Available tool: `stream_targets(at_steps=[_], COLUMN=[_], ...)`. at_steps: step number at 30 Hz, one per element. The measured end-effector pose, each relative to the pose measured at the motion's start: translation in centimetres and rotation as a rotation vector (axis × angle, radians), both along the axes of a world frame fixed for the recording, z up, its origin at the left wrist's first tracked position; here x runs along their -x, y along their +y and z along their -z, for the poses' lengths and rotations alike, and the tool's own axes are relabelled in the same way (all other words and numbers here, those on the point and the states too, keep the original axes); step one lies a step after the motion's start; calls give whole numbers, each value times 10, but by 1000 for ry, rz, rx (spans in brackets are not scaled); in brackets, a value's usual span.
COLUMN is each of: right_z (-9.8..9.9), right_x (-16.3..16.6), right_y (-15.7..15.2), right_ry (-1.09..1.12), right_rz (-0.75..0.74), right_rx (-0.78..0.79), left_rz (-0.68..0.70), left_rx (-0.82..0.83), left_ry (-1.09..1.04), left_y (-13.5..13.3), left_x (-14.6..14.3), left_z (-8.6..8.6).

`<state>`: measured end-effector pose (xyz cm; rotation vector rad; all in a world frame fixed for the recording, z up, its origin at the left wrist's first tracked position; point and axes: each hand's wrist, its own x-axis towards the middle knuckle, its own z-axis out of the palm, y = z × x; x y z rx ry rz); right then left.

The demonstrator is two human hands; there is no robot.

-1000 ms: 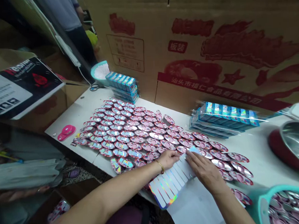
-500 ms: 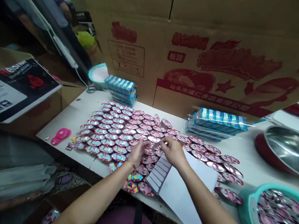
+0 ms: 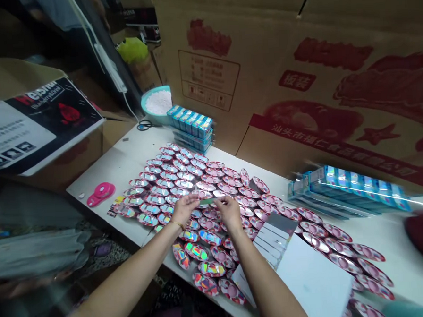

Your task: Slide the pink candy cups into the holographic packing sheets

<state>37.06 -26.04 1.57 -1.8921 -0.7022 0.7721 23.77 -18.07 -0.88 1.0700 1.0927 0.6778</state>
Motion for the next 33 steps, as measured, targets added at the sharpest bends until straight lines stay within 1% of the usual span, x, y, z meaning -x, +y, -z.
stream_targets(at_steps=[3, 5, 7, 9, 13, 18, 21, 23, 26, 28, 31, 33], right_z=[25, 36, 42, 45, 47, 49, 48, 46, 40, 34, 28, 26], right_x=[11, 17, 20, 22, 24, 24, 25, 27, 31, 30, 23, 16], right_y=[19, 28, 34, 38, 41, 42, 43, 44, 47, 50, 54, 58], right_ry=[-170, -300, -427, -518, -617, -678, -688, -690, -680, -665, -606, -568], right_rz=[79, 111, 111, 93, 68, 56, 49, 47, 44, 35, -5, -49], right_rx=[10, 50, 84, 120, 203, 263, 263, 293, 405, 494, 608, 646], left_rz=[41, 87, 130, 152, 180, 237, 250, 253, 221, 216, 269, 298], left_rx=[-138, -250, -348, -425, -516, -530, -548, -574, -608, -598, -532, -524], left_ry=[220, 406, 547, 627, 712, 783, 795, 793, 813, 839, 872, 888], left_y=[30, 43, 50, 51, 47, 48, 48, 47, 48, 50, 55, 59], left_x=[-3, -6, -8, -10, -13, -16, -17, -17, -17, -17, -17, -17], left_z=[15, 22, 27, 28, 25, 19, 20, 21, 22, 21, 21, 22])
